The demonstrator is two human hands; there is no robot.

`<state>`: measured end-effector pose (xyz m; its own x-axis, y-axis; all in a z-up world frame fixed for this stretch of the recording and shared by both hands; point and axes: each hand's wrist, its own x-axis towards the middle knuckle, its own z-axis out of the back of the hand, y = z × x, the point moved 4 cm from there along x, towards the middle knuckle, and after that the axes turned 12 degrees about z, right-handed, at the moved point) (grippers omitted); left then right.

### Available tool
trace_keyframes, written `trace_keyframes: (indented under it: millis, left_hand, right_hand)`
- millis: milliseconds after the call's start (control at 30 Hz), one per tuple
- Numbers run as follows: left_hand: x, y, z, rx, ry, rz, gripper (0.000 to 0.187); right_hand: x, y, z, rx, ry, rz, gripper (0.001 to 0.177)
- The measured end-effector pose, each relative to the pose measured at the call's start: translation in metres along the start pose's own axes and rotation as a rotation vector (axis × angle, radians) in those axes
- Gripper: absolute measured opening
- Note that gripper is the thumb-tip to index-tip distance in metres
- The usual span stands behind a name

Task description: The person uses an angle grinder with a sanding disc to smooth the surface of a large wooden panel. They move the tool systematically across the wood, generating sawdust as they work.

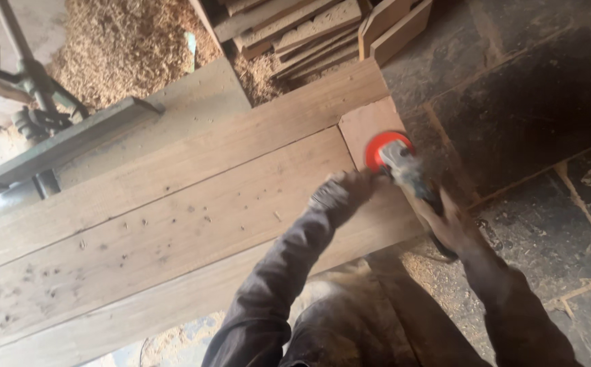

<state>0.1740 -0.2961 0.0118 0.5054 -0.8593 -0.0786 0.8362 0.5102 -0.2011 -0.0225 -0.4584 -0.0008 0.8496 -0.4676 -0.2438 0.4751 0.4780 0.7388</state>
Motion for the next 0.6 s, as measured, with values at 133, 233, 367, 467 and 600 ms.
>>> trace_keyframes:
  millis: [133, 233, 367, 467, 600]
  left_hand:
    - [-0.041, -0.035, -0.005, 0.123, -0.221, -0.184, 0.028]
    - [-0.065, -0.052, -0.02, 0.112, -0.216, -0.205, 0.04]
    - [-0.09, -0.091, -0.045, 0.036, -0.178, -0.295, 0.047]
    - [-0.111, -0.12, -0.044, -0.24, -0.185, -0.213, 0.067]
    - [-0.144, -0.132, -0.03, -0.435, -0.048, -0.048, 0.083]
  right_hand:
    - [-0.046, -0.022, -0.008, 0.052, 0.077, -0.057, 0.066]
    - [-0.082, -0.031, -0.009, -0.109, 0.112, 0.065, 0.052]
    - [-0.129, -0.026, 0.001, -0.409, 0.076, 0.534, 0.041]
    - [-0.149, -0.028, 0.014, -0.337, 0.107, 0.507, 0.044]
    - [-0.163, -0.052, 0.019, 0.059, 0.133, -0.229, 0.061]
